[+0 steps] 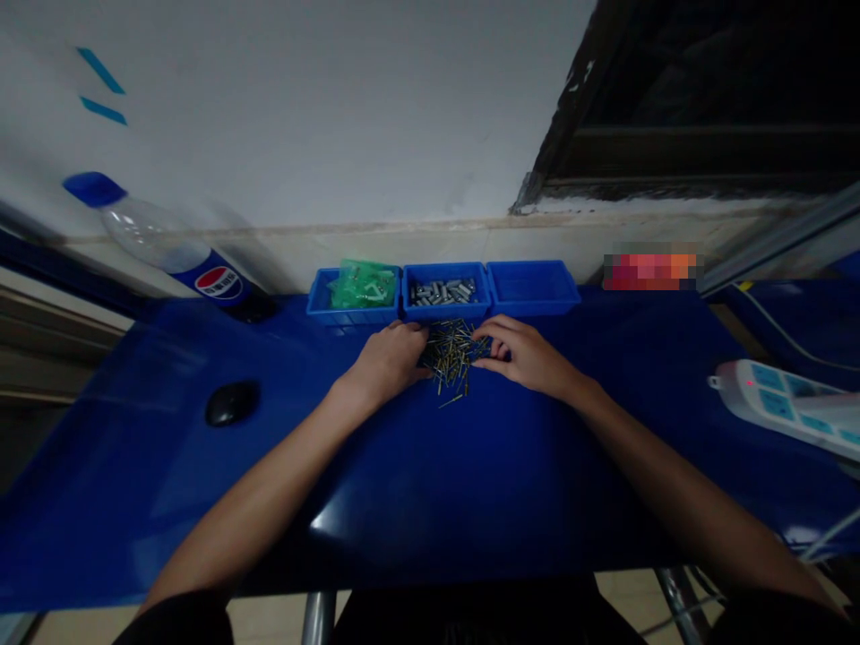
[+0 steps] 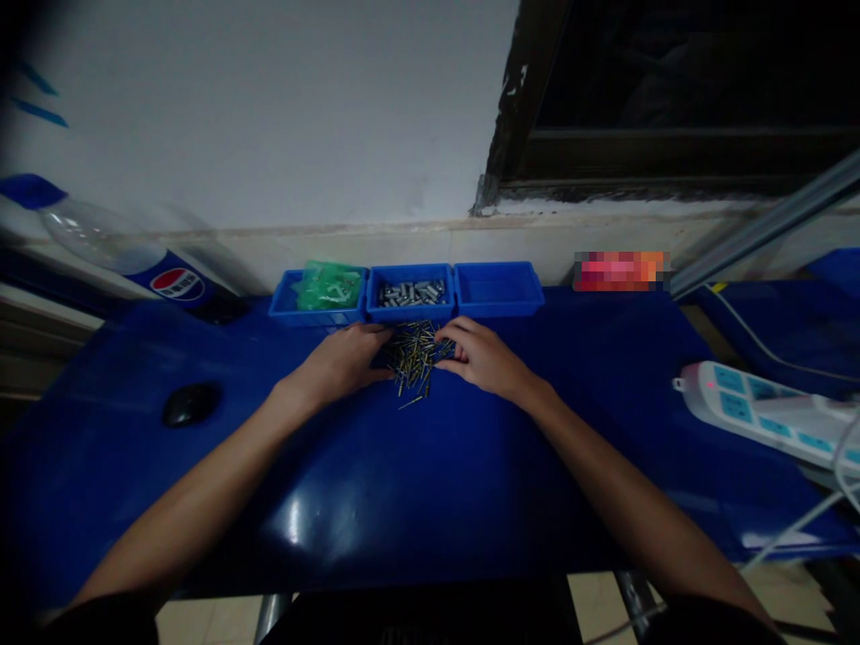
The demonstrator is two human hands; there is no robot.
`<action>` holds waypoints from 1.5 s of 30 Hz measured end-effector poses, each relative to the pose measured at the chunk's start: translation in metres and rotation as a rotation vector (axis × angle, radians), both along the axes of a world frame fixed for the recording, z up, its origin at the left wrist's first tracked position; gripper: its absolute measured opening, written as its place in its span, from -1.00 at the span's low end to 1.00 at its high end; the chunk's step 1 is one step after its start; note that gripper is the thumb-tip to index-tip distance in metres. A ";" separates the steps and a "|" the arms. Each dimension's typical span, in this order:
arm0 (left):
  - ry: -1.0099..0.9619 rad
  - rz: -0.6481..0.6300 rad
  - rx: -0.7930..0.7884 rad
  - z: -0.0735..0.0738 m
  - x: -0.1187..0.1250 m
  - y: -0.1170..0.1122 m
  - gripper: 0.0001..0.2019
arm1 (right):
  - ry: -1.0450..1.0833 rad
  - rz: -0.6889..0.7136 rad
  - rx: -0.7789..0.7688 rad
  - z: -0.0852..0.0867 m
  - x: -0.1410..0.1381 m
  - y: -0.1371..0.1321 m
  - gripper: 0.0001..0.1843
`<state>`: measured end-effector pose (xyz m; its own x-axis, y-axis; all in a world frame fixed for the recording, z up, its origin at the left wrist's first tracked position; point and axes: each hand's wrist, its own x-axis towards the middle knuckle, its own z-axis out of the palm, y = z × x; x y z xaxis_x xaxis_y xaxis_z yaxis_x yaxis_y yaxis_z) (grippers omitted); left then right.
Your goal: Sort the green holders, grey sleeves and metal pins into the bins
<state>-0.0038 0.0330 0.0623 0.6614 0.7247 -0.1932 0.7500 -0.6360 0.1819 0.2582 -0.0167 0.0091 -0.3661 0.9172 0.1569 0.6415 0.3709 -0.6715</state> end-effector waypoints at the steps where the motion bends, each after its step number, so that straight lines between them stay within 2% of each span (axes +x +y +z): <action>1: -0.020 -0.020 -0.001 -0.003 0.001 0.000 -0.56 | 0.026 -0.008 0.009 -0.002 -0.001 -0.002 -0.67; 6: -0.113 -0.028 -0.006 -0.014 0.003 -0.001 -0.64 | 0.177 -0.060 0.084 -0.013 -0.009 -0.012 -0.74; 10: -0.156 -0.002 0.022 -0.016 0.000 -0.009 -0.60 | 0.167 -0.113 0.163 -0.008 -0.011 -0.025 -0.76; 12: -0.196 -0.009 0.063 -0.015 -0.005 -0.016 -0.56 | 0.096 -0.065 0.160 -0.003 -0.013 -0.033 -0.64; 14: -0.259 -0.055 0.073 -0.015 -0.010 -0.024 -0.53 | 0.004 -0.001 0.140 0.001 -0.018 -0.041 -0.41; 16: -0.314 -0.121 0.047 -0.017 -0.015 -0.031 -0.43 | -0.093 0.037 0.147 0.001 -0.026 -0.047 -0.21; 17: -0.330 -0.146 0.033 -0.018 -0.017 -0.034 -0.36 | -0.135 0.044 0.157 0.000 -0.030 -0.048 -0.18; 19: -0.350 -0.168 0.018 -0.024 -0.019 -0.038 -0.33 | -0.188 0.038 0.183 -0.003 -0.036 -0.048 -0.26; 21: -0.390 -0.157 0.007 -0.032 -0.020 -0.039 -0.44 | -0.221 0.012 0.208 -0.005 -0.037 -0.045 -0.41; 25: -0.475 -0.048 0.013 -0.047 -0.020 -0.035 -0.59 | -0.225 -0.049 0.192 -0.006 -0.030 -0.036 -0.58; 29: -0.556 0.011 0.012 -0.056 -0.016 -0.028 -0.71 | -0.156 -0.081 0.201 -0.013 -0.022 -0.027 -0.72; 35: -0.702 0.110 0.063 -0.068 -0.008 -0.027 -0.80 | 0.012 -0.169 0.214 -0.026 -0.023 -0.021 -0.80; 41: -0.913 0.184 -0.019 -0.079 -0.007 -0.035 -0.77 | 0.323 -0.157 0.170 -0.026 -0.029 -0.026 -0.84; 45: -0.918 0.192 0.111 -0.078 -0.007 -0.037 -0.85 | 0.332 -0.147 0.225 -0.024 -0.030 -0.031 -0.90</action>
<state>-0.0109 -0.0035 -0.0161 0.3887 0.8199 0.4204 0.4371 -0.5657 0.6992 0.2286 -0.0474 -0.0151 -0.1298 0.8852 0.4468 0.4610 0.4528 -0.7632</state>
